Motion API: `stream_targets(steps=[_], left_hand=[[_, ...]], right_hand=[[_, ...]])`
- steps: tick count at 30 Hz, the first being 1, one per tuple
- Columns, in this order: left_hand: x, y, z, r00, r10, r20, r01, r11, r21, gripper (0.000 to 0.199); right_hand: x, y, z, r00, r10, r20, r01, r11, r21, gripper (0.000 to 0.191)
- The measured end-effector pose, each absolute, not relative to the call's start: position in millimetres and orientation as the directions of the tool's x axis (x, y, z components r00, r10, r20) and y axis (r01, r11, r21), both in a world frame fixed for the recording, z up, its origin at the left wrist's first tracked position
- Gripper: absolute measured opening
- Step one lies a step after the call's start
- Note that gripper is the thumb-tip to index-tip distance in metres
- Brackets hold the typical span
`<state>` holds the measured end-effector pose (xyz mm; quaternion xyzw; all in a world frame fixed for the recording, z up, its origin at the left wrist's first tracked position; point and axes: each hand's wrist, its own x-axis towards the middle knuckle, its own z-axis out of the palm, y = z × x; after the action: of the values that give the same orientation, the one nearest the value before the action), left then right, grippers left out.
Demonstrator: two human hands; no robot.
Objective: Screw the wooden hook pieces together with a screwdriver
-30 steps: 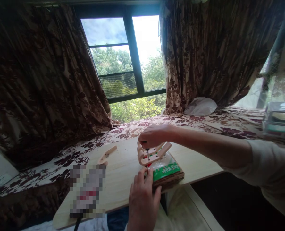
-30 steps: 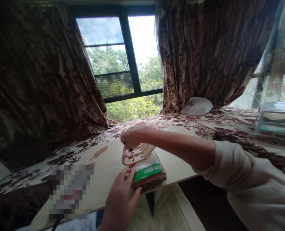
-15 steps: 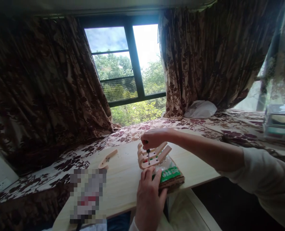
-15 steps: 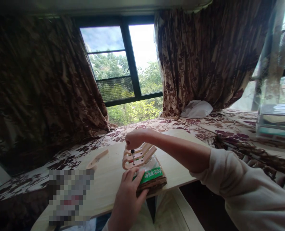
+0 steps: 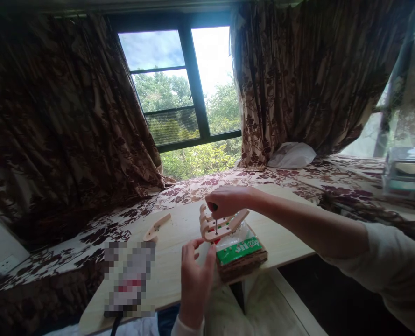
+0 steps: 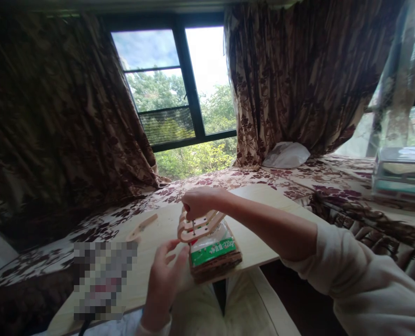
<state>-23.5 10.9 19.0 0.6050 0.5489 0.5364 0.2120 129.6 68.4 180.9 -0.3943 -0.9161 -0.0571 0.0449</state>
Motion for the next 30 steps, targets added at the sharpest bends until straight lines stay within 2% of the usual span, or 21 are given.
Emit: stream_targets(steps=[4,10,15,19,25,30], left_hand=[[-19,26,17,-0.103,0.957,0.272,0.324,-0.226,0.918,0.055],[-12,41,30,-0.007,0.989,0.150,0.237,-0.144,0.961,0.038],[-9,52,44,0.091,0.992,0.083,0.174,-0.097,0.980,0.033],[-6,59,59,0.220,0.975,0.024,0.217,-0.073,0.973,0.028],[-4,88,90,0.170,0.985,0.039,0.373,-0.101,0.922,0.024],[3,102,89,0.180,0.983,0.047,0.444,-0.124,0.887,0.028]], right_hand=[[130,66,183,-0.697,0.712,0.085,0.717,0.695,0.054,0.029],[119,68,190,-0.690,0.722,0.050,0.721,0.681,0.130,0.033],[119,72,198,-0.661,0.751,-0.006,0.742,0.654,0.147,0.032],[128,74,198,-0.647,0.762,-0.027,0.752,0.643,0.145,0.032],[136,76,194,-0.618,0.786,-0.036,0.775,0.616,0.139,0.032],[134,76,195,-0.607,0.795,-0.017,0.783,0.601,0.164,0.035]])
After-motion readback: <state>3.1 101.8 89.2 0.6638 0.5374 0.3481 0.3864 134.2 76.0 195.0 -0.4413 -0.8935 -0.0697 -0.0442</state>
